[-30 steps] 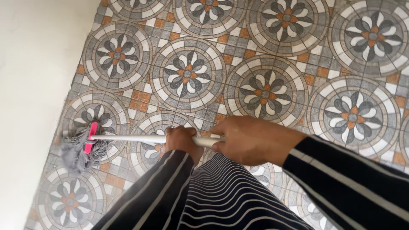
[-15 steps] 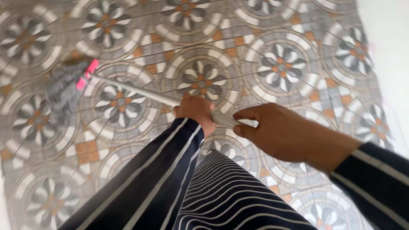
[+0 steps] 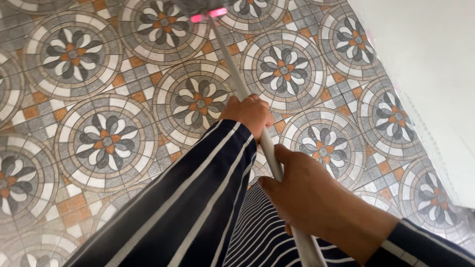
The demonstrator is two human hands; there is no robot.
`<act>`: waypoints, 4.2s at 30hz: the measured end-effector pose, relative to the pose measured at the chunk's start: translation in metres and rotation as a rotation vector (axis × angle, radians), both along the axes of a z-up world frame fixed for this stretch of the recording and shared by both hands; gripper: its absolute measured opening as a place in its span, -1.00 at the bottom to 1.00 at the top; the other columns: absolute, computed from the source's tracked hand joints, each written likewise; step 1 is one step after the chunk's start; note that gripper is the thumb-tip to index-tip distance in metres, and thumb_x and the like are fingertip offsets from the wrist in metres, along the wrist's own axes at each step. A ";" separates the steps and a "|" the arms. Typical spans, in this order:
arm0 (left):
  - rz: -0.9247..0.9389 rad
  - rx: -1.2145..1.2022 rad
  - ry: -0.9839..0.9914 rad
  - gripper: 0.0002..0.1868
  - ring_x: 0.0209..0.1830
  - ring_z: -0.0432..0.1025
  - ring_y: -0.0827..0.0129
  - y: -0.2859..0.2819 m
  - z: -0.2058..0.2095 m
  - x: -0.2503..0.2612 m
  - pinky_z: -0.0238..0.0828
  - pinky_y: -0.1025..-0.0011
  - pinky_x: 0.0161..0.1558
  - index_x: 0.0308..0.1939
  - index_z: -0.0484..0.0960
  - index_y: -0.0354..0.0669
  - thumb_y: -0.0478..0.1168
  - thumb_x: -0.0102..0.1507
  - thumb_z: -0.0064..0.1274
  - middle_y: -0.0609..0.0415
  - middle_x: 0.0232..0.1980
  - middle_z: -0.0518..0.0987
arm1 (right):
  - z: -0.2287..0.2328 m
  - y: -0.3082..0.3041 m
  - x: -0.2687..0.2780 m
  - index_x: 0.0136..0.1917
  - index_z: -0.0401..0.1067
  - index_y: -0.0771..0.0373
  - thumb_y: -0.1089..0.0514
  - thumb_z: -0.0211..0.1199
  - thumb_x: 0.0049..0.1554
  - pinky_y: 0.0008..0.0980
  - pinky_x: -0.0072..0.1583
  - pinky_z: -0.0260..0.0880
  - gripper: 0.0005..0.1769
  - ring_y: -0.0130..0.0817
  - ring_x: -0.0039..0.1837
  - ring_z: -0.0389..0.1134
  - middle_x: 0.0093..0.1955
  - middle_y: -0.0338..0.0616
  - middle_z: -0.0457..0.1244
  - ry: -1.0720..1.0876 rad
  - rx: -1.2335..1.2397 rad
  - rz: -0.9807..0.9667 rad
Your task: The person mops a tiled floor using a mop, moving the mop head back and forth across the surface while walking through the area.
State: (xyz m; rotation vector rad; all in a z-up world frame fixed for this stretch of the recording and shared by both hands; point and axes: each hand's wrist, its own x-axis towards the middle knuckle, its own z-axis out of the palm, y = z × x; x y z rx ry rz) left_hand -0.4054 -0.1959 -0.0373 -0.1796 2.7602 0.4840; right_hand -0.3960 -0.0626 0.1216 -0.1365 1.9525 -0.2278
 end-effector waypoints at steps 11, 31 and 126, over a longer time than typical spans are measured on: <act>0.305 -0.015 0.089 -0.86 0.16 0.46 0.36 0.049 0.017 0.163 0.21 -0.10 0.29 -0.44 0.68 0.15 -0.17 0.08 0.37 0.31 -0.16 0.61 | 0.026 0.046 0.125 0.23 0.31 0.45 0.17 0.17 0.27 -0.20 -0.34 0.50 -0.65 -0.04 -0.37 0.47 -0.30 0.15 0.37 0.059 -0.057 0.293; 0.895 -0.009 -0.072 -0.74 0.03 0.54 0.03 0.195 0.016 0.429 0.51 0.13 0.23 -0.14 0.78 0.02 -0.01 0.17 0.38 -0.03 -0.08 0.74 | 0.013 0.147 0.253 0.48 0.44 0.19 0.24 0.43 -0.10 -0.44 -0.47 0.21 -0.17 -0.48 -0.50 0.20 -0.37 -0.15 0.36 -0.295 -0.287 0.587; -0.032 0.233 0.498 -0.92 0.15 0.39 0.00 0.733 -0.031 0.182 0.43 0.03 0.11 -0.36 0.76 0.01 -0.25 0.10 0.35 0.17 -0.09 0.66 | 0.008 0.768 0.135 0.57 0.38 -0.21 0.10 0.55 0.08 -0.25 -0.43 0.20 -0.18 -0.27 -0.55 0.16 -0.53 0.02 0.24 0.001 -0.118 -0.224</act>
